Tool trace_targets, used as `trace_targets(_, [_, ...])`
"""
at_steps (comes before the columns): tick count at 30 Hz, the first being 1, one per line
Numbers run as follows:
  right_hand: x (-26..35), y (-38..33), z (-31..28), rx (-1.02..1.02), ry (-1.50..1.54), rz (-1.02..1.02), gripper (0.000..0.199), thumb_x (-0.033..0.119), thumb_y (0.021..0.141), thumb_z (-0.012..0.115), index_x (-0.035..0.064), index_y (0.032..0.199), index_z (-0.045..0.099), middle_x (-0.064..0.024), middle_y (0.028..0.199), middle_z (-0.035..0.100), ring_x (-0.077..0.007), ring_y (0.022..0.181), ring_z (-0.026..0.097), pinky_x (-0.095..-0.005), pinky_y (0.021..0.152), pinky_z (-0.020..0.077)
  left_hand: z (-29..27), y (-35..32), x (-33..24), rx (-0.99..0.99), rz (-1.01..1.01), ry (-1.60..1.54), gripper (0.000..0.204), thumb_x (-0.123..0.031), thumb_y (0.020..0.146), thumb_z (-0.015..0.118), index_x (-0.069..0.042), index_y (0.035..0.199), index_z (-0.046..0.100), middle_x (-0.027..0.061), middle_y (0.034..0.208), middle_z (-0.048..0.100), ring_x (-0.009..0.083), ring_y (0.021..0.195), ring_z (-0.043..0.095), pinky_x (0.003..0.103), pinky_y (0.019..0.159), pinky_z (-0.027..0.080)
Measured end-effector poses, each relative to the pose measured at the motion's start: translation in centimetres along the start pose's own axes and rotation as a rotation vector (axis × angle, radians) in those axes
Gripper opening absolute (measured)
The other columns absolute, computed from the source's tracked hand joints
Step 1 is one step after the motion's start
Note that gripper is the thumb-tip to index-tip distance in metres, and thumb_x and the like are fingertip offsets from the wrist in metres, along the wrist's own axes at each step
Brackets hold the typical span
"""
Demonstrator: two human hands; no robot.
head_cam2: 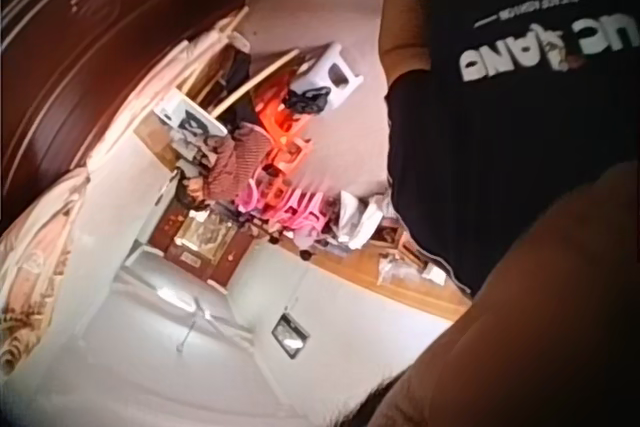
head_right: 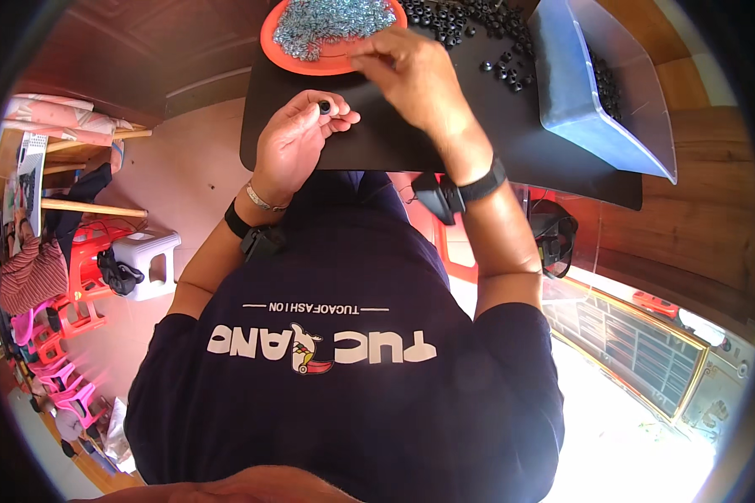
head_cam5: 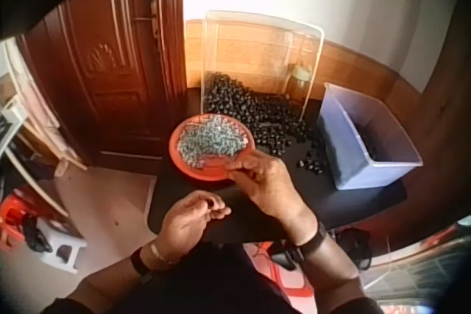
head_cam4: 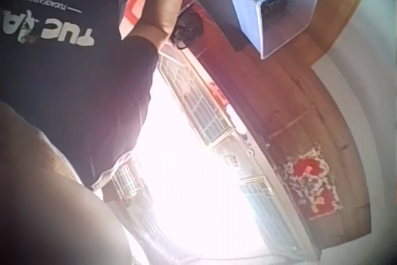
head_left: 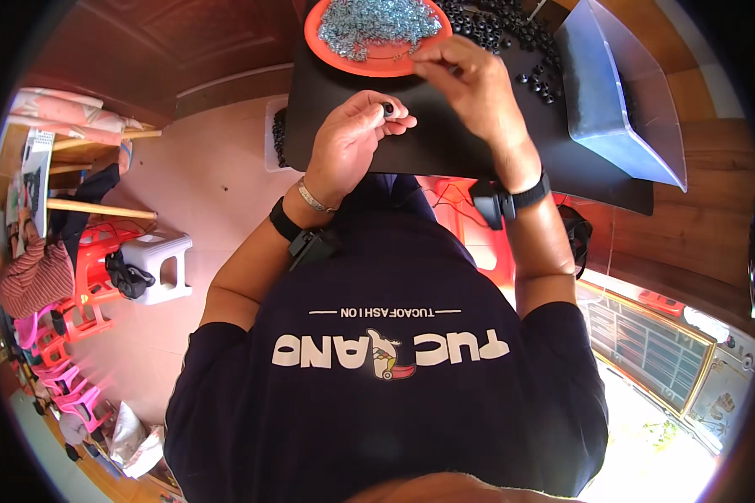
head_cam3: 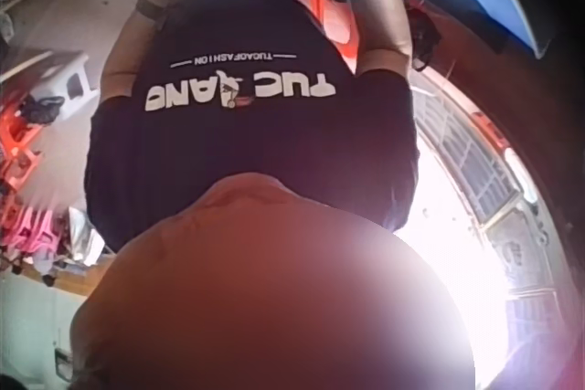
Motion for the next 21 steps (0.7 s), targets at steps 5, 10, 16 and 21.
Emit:
trace_targets(5, [-1.3,4.0,2.7,0.195,-0.374,-0.159,0.017,0.014,0.079,0.063,0.0081,0.094,0.068,-0.0088,0.086,0.065,-0.0252,0.08,0.063,-0.0343,0.07,0.0493,-0.4,0.0,0.3,0.045,-0.035,0.012,0.022,-0.018,0.095,0.042,-0.001,0.102,0.053,0.0112,0.103,0.056,0.0242,0.101,0.056,0.035,0.09,0.041])
trace_targets(10, [-3.6,5.4,5.6,0.316,-0.568,-0.204,0.016,0.015,0.077,0.059,0.0104,0.089,0.068,-0.009,0.086,0.066,-0.03,0.084,0.063,-0.0398,0.074,0.0496,-0.6,0.1,0.4,0.041,-0.072,-0.061,0.022,-0.019,0.095,0.041,-0.001,0.101,0.053,0.0115,0.103,0.055,0.0258,0.101,0.056,0.037,0.091,0.04])
trace_targets(16, [-3.8,5.3,5.9,0.336,-0.563,-0.224,0.016,0.013,0.077,0.061,0.0074,0.09,0.066,-0.0114,0.082,0.066,-0.0285,0.081,0.063,-0.0387,0.073,0.0494,-0.3,0.0,0.4,0.032,-0.073,-0.123,0.018,-0.014,0.094,0.043,-0.001,0.097,0.056,0.0099,0.099,0.058,0.0224,0.096,0.058,0.032,0.086,0.043])
trace_targets(21, [-2.4,4.0,2.4,0.248,-0.123,0.094,0.01,0.012,0.083,0.063,0.0043,0.09,0.063,-0.0063,0.081,0.064,-0.016,0.074,0.062,-0.0269,0.07,0.0483,-0.3,0.0,0.5,0.023,-0.055,-0.069,0.018,-0.015,0.095,0.044,-0.001,0.098,0.056,0.0095,0.099,0.059,0.0211,0.095,0.059,0.031,0.085,0.043])
Point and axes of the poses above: each hand's wrist, its own y-axis towards the middle knuckle, its own z-axis out of the palm, x = y × z, the point moved 8 cm from there along y, towards the middle knuckle
